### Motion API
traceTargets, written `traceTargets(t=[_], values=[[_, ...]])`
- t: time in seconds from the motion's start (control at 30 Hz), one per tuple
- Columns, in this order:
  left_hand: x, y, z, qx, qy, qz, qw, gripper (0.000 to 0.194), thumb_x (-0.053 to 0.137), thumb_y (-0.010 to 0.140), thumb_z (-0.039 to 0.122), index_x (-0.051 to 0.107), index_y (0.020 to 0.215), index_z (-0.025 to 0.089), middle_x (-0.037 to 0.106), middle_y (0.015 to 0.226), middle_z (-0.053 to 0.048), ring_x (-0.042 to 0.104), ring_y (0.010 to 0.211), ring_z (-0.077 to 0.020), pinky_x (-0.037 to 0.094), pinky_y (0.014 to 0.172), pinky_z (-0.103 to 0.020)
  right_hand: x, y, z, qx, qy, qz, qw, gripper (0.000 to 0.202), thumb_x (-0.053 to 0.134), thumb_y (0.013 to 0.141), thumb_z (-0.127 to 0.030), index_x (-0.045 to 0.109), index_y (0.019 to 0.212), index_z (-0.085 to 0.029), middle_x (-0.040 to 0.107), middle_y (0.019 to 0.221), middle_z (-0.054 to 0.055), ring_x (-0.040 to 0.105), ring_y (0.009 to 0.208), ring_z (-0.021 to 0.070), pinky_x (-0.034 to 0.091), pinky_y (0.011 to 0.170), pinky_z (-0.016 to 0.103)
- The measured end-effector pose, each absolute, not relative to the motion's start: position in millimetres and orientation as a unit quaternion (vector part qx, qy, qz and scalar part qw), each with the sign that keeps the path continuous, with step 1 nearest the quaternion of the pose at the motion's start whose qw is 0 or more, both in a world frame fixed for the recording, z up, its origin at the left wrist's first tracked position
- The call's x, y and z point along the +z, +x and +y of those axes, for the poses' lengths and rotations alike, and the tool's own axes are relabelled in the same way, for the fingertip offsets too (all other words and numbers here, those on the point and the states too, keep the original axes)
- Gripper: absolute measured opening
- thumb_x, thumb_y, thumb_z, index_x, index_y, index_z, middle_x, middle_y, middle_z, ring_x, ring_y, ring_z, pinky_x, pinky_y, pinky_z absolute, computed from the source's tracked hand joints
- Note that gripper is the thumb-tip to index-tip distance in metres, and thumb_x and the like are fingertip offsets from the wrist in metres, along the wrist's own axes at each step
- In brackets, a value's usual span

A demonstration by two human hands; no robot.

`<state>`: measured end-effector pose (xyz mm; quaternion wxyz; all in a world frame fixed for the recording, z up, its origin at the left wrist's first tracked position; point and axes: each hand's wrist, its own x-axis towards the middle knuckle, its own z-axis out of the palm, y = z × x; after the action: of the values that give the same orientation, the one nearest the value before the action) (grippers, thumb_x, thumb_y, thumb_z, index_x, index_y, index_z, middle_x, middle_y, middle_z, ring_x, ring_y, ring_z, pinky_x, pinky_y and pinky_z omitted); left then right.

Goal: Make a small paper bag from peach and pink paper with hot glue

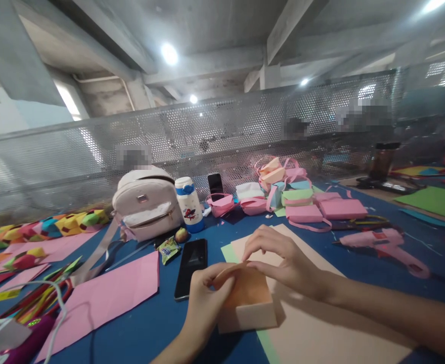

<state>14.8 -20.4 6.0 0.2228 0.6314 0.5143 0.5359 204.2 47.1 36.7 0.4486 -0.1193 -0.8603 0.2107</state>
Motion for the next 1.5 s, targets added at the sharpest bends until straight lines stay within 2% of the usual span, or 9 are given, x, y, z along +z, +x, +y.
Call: traceTargets(t=[0.13,0.3,0.57,1.0,1.2,1.37,1.5], values=[[5.2,14.0,-19.6,0.539,0.625,0.519,0.221,0.028,0.058,0.073,0.016,0.082,0.086,0.018,0.079,0.079,-0.005,0.074,0.073,-0.0212,0.056,0.065,-0.022,35.7,205.2,48.6,0.221,-0.108,-0.872,0.424,0.010,0.055,0.097,-0.019,0.064,0.099,-0.022,0.068,0.099,0.005,0.056,0.095,0.0195,0.046,0.084,0.034],[5.1,14.9,-20.6,0.536,0.623,0.526,0.219,0.029,0.056,0.071,0.014,0.082,0.083,0.018,0.079,0.079,-0.006,0.074,0.072,-0.0218,0.057,0.065,-0.023,35.9,205.3,50.0,0.224,-0.108,-0.873,0.420,0.008,0.055,0.096,-0.017,0.063,0.097,-0.021,0.067,0.095,0.003,0.054,0.090,0.0186,0.044,0.078,0.032],[6.9,15.1,-20.6,0.535,0.624,0.528,0.212,0.030,0.055,0.069,0.014,0.082,0.081,0.017,0.079,0.075,-0.005,0.074,0.069,-0.0212,0.055,0.062,-0.021,37.1,205.5,53.0,0.228,-0.113,-0.871,0.421,0.003,0.060,0.094,-0.019,0.061,0.092,-0.021,0.065,0.092,0.002,0.053,0.086,0.0171,0.043,0.072,0.029],[5.9,14.5,-21.9,0.550,0.598,0.536,0.231,0.024,0.058,0.072,0.018,0.081,0.079,0.016,0.078,0.074,-0.004,0.073,0.070,-0.0207,0.054,0.060,-0.020,40.7,205.2,51.6,0.271,-0.156,-0.821,0.478,0.016,0.062,0.094,-0.027,0.064,0.079,-0.020,0.065,0.081,0.001,0.055,0.078,0.0158,0.042,0.070,0.028],[4.5,13.6,-21.0,0.548,0.613,0.527,0.216,0.027,0.056,0.072,0.016,0.082,0.080,0.016,0.078,0.074,-0.004,0.072,0.068,-0.0199,0.054,0.060,-0.019,38.1,204.7,49.6,0.258,-0.160,-0.824,0.478,0.012,0.067,0.090,-0.030,0.070,0.084,-0.021,0.071,0.084,0.002,0.057,0.081,0.0175,0.043,0.070,0.029],[6.3,15.2,-22.2,0.543,0.636,0.518,0.181,0.032,0.052,0.070,0.014,0.082,0.081,0.017,0.077,0.069,-0.003,0.072,0.063,-0.0183,0.052,0.057,-0.018,34.0,201.9,47.2,0.271,-0.155,-0.825,0.471,0.007,0.070,0.087,-0.024,0.071,0.082,-0.021,0.071,0.081,0.002,0.056,0.078,0.0169,0.042,0.069,0.029],[6.3,16.6,-24.1,0.547,0.649,0.505,0.156,0.033,0.051,0.067,0.012,0.082,0.078,0.017,0.075,0.064,-0.002,0.071,0.060,-0.0174,0.051,0.055,-0.017,34.1,200.0,43.8,0.327,-0.177,-0.805,0.462,0.009,0.068,0.087,-0.021,0.069,0.078,-0.020,0.068,0.078,0.001,0.055,0.075,0.0161,0.041,0.067,0.028]])
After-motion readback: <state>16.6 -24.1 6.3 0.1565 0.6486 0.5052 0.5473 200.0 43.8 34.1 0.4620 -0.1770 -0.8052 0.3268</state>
